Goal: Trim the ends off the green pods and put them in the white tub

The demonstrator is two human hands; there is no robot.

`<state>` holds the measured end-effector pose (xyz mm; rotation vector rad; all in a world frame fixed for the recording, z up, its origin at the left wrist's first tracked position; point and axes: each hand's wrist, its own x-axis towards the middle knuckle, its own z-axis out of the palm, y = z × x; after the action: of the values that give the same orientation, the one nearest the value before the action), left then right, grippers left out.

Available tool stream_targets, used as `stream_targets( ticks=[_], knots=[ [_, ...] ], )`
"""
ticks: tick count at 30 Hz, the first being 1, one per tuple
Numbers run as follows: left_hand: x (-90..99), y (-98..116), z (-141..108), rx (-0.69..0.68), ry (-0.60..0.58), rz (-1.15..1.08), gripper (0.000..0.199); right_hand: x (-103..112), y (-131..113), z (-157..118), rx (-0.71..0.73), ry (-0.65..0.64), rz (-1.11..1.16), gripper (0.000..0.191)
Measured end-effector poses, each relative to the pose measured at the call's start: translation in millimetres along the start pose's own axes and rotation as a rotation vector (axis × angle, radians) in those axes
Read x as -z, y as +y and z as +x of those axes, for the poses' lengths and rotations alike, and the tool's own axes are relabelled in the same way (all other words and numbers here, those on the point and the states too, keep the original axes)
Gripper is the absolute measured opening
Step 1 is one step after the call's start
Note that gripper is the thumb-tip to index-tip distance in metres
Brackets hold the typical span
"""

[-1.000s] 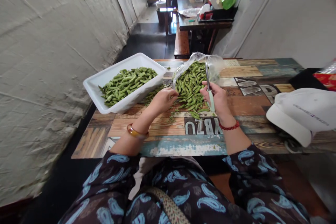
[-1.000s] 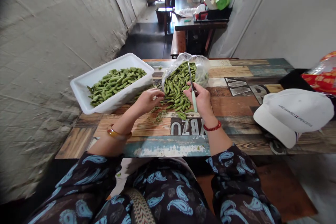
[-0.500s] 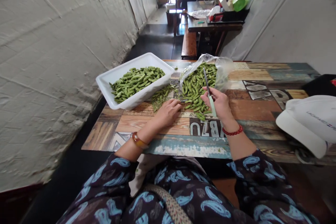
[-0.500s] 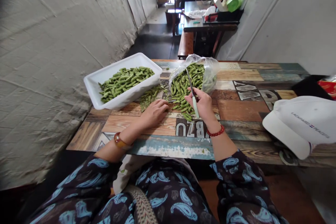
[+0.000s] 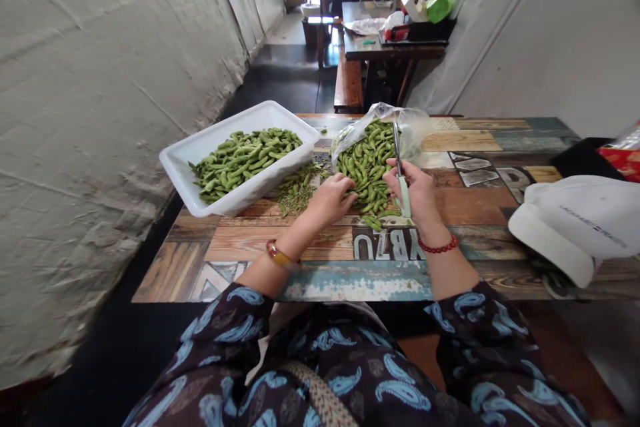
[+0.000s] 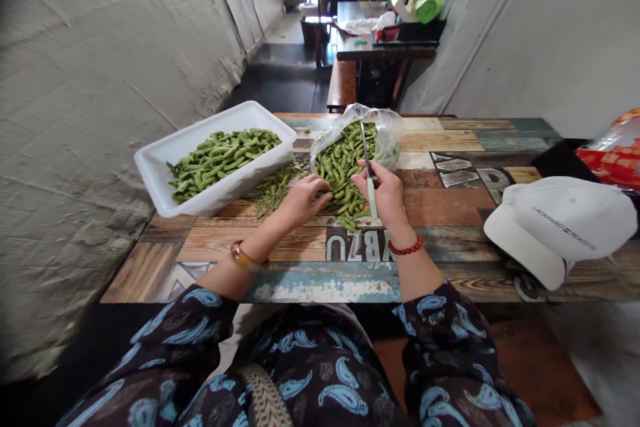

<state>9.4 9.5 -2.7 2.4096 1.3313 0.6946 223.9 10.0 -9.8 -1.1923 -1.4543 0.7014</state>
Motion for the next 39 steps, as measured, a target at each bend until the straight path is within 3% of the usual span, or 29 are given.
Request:
stream_targets(
  ticks=[5,7,9,13,17,24,26,29,35,39],
  knots=[
    [-22.3,33,8,-0.142,-0.101,0.136,0.072,-1,0,1,-0.040,-0.023,0.014,0.053],
    [-30.0,37,10,-0.139,-0.131,0.197,0.079,-4,-3,0,-0.033,-0.050,-0.012,0.052],
    [-34.2,37,13,-0.143,-0.127,0.255,0.069,-5,-4,-1,-0.042,-0.061,-0.028,0.051],
    [-31.0,27,16,-0.189,-0.142,0.353,0.030,-6,-5,0,-0.033,-0.057,-0.052,0.051],
    [-25.6,14,16,-0.166,-0.165,0.296,0.020,-8,-3,0,-0.025,-0.064,-0.057,0.049],
    [-21.1,-4,21,0.180,0.168,-0.393,0.011,-11,0,1,-0.026,-0.071,-0.061,0.050],
    [-17.5,-3,19,0.274,0.178,-0.626,0.010,-11,-2,0,-0.031,-0.077,-0.074,0.051],
    [-11.0,-1,13,0.342,0.118,-0.866,0.027,-13,-6,-1,-0.027,-0.097,-0.099,0.050],
    [-2.7,-2,2,0.128,0.162,-0.633,0.019,-16,-3,-3,0.000,-0.111,-0.088,0.047],
    [0.1,3,-3,0.168,0.156,-0.657,0.022,-17,-3,-3,0.011,-0.104,-0.085,0.046]
  ],
)
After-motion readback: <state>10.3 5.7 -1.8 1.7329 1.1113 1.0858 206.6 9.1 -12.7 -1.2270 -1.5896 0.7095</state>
